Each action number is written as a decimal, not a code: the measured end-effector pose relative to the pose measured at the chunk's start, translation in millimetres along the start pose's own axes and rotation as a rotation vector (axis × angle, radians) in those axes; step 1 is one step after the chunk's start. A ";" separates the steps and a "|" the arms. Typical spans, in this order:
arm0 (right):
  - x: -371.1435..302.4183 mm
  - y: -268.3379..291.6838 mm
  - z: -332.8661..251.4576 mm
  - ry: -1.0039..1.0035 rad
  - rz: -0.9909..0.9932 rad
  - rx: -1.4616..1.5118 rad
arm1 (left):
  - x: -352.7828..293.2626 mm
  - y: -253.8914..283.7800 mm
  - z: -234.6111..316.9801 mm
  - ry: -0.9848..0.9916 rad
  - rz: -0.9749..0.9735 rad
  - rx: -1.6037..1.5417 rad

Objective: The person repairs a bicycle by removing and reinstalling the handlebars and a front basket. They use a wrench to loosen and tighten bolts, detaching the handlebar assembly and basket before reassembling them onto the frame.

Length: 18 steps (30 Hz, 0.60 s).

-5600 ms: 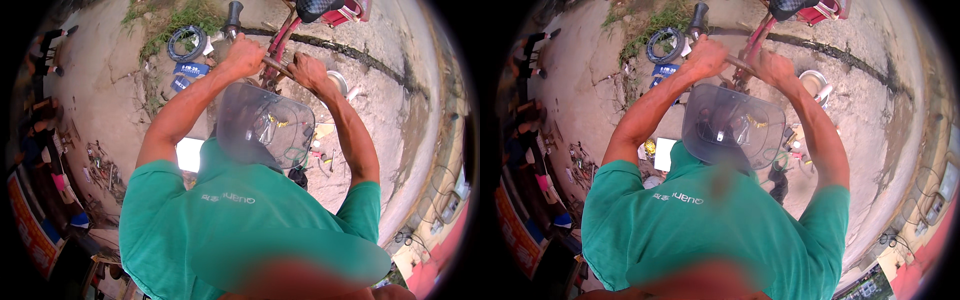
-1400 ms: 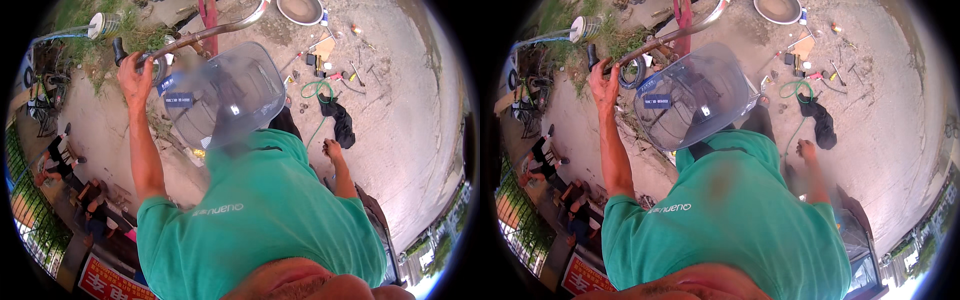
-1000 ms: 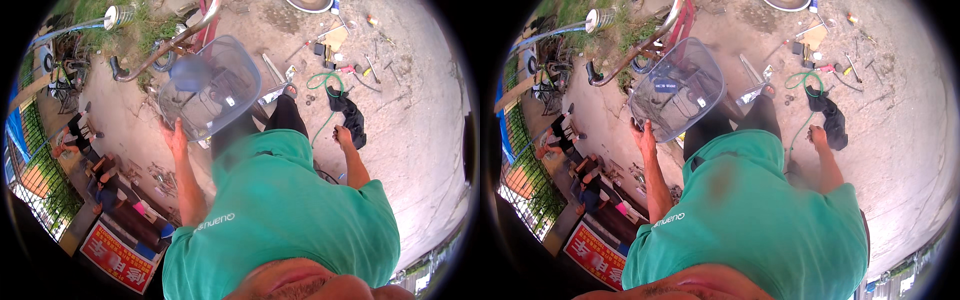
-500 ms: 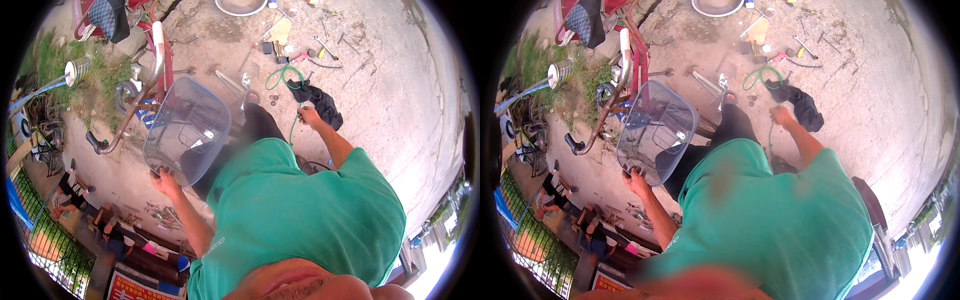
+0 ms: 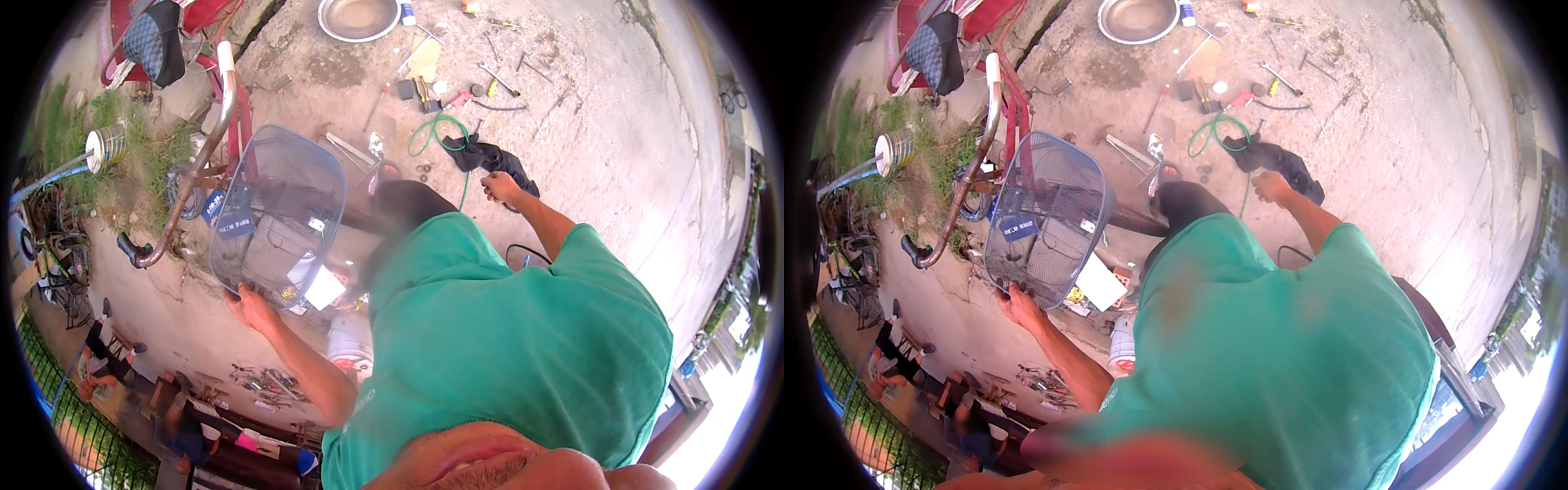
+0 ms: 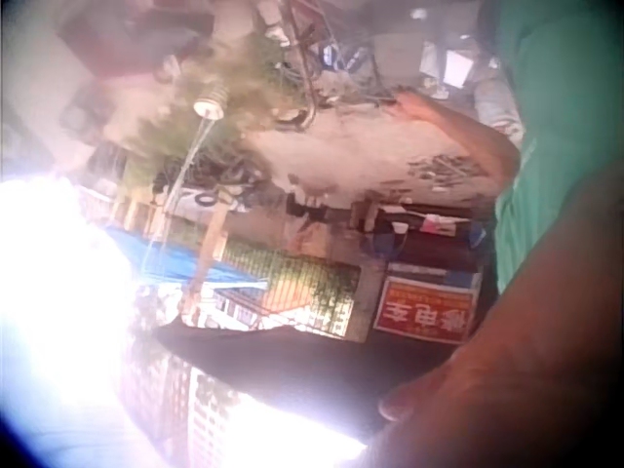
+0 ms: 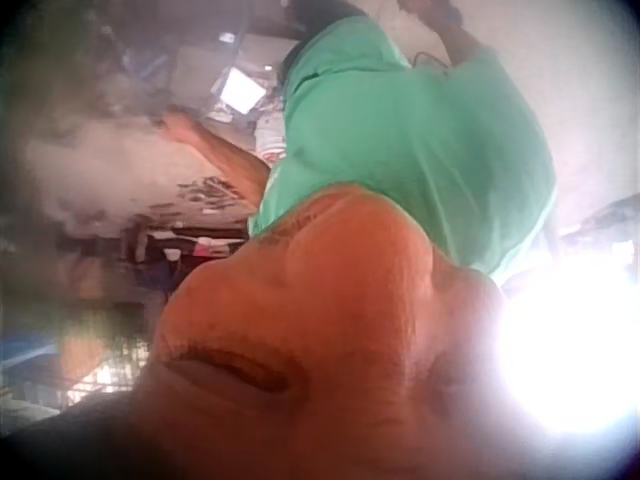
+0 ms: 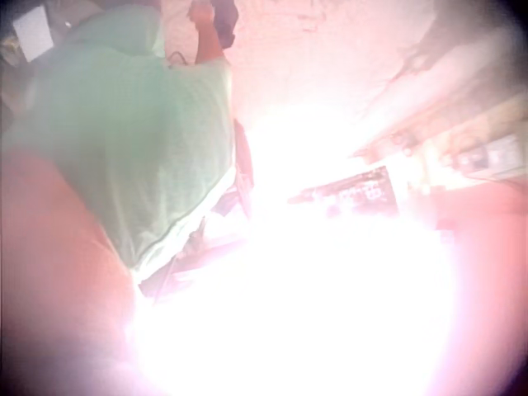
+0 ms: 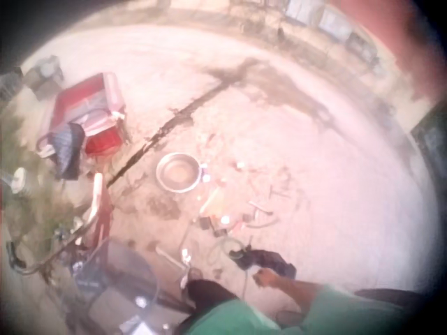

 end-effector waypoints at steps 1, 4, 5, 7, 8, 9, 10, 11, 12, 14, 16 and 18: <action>-0.2 -1.4 5.1 -0.002 -0.001 0.003 | -5.3 -0.9 7.9 0.011 -0.006 0.045; -2.8 -5.2 15.8 -0.015 -0.035 0.002 | -17.0 -6.9 28.1 0.054 -0.017 0.089; -5.5 -5.8 18.0 -0.019 -0.049 -0.002 | -22.1 -5.7 27.4 0.071 -0.019 0.040; -15.1 -7.8 15.1 -0.007 -0.064 -0.014 | -35.7 1.9 15.2 0.096 -0.008 -0.115; -19.5 -8.8 14.9 0.000 -0.072 -0.026 | -45.2 7.6 3.8 0.104 0.004 -0.219; -21.3 -7.5 17.5 0.000 -0.065 -0.016 | -57.0 17.7 -9.8 0.118 0.032 -0.319; -21.5 -3.2 24.2 -0.002 -0.070 -0.021 | -70.2 22.6 -23.1 0.120 -0.040 -0.321; -21.5 -3.1 32.7 -0.009 -0.089 -0.035 | -83.2 29.5 -38.1 0.126 -0.098 -0.314; -21.0 0.4 38.7 0.002 -0.073 -0.079 | -102.5 32.9 -56.1 0.139 -0.107 -0.303; -21.5 7.4 52.1 0.006 -0.058 -0.092 | -146.6 33.4 -105.5 0.265 -0.134 -0.289; -14.1 16.0 66.4 0.016 -0.105 -0.130 | -200.9 36.5 -192.6 0.420 -0.204 -0.226; -11.3 24.8 72.8 -0.008 -0.105 -0.244 | -275.9 35.7 -263.0 0.605 -0.222 -0.169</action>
Point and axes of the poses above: each hand's wrist, its own x-axis towards the middle knuckle, its own y-axis out of the back of the hand, z = x × y, the point moved 6 cm from there along x, towards the middle knuckle, and after that the axes turned 3 degrees about -y, right-handed, at the moved point
